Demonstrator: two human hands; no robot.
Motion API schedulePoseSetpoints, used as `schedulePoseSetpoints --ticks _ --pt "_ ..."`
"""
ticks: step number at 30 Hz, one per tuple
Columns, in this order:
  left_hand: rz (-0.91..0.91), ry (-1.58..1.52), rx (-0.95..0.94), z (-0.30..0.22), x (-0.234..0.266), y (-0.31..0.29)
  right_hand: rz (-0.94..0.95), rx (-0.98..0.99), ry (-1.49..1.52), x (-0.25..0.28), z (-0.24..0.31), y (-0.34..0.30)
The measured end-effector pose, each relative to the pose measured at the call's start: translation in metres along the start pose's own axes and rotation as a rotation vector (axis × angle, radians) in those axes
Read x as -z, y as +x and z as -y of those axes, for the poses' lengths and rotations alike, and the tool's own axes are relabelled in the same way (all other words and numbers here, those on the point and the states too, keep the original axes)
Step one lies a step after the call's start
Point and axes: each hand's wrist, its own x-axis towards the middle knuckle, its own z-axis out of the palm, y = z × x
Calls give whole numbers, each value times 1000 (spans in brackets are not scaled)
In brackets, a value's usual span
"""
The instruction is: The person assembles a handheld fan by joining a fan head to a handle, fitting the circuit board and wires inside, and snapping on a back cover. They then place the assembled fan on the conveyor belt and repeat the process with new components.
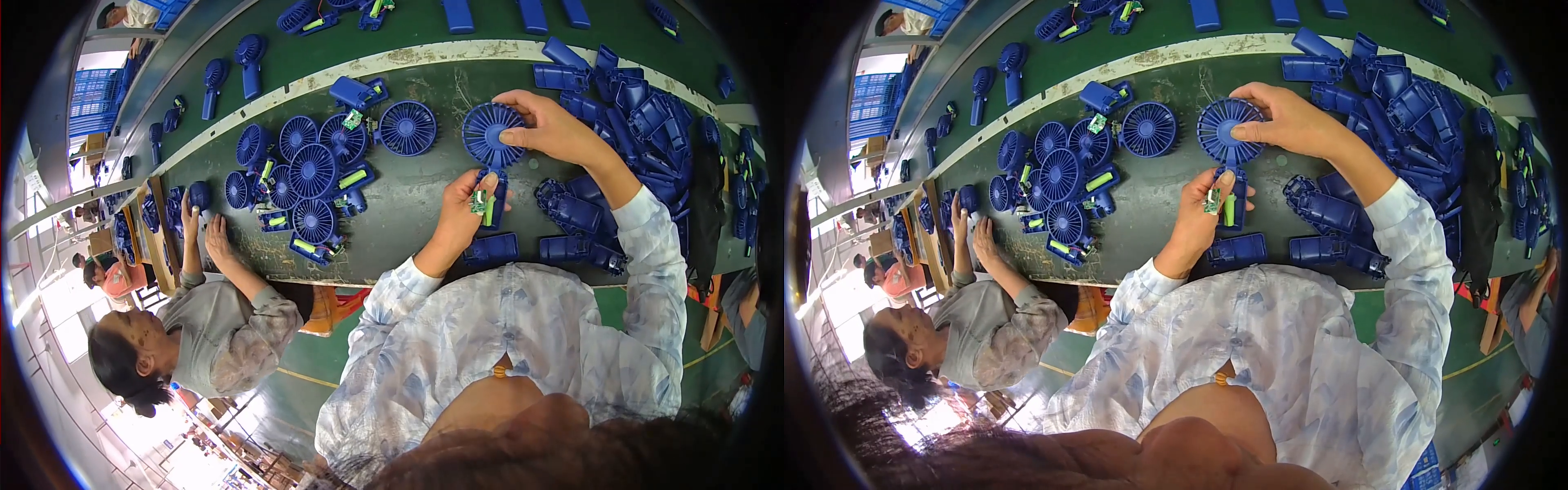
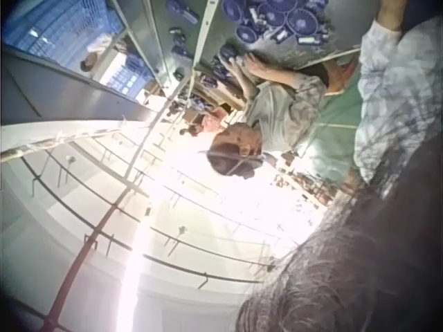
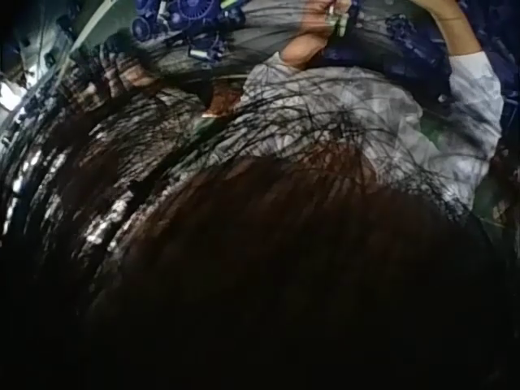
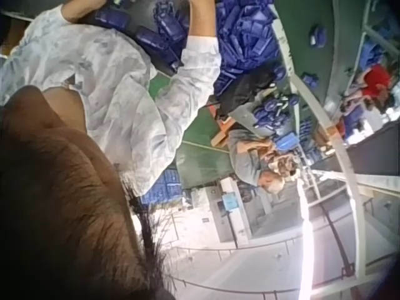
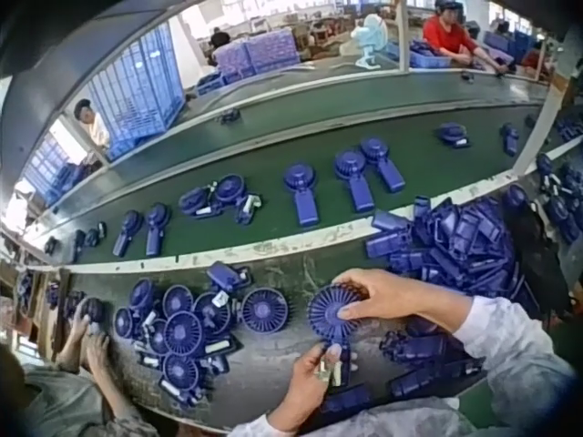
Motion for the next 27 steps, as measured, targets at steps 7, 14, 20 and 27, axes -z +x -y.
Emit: schedulePoseSetpoints --ticks 7,14,20,27 --pt "29 -15 27 7 3 1 111 55 -22 7 -10 9" --pt "-165 799 -509 -2 0 -4 173 -261 -198 1 46 -5" --pt "74 187 -123 5 16 -3 134 -63 -125 3 22 -14" --pt "101 -328 143 -14 19 -14 349 100 -47 8 31 -23"
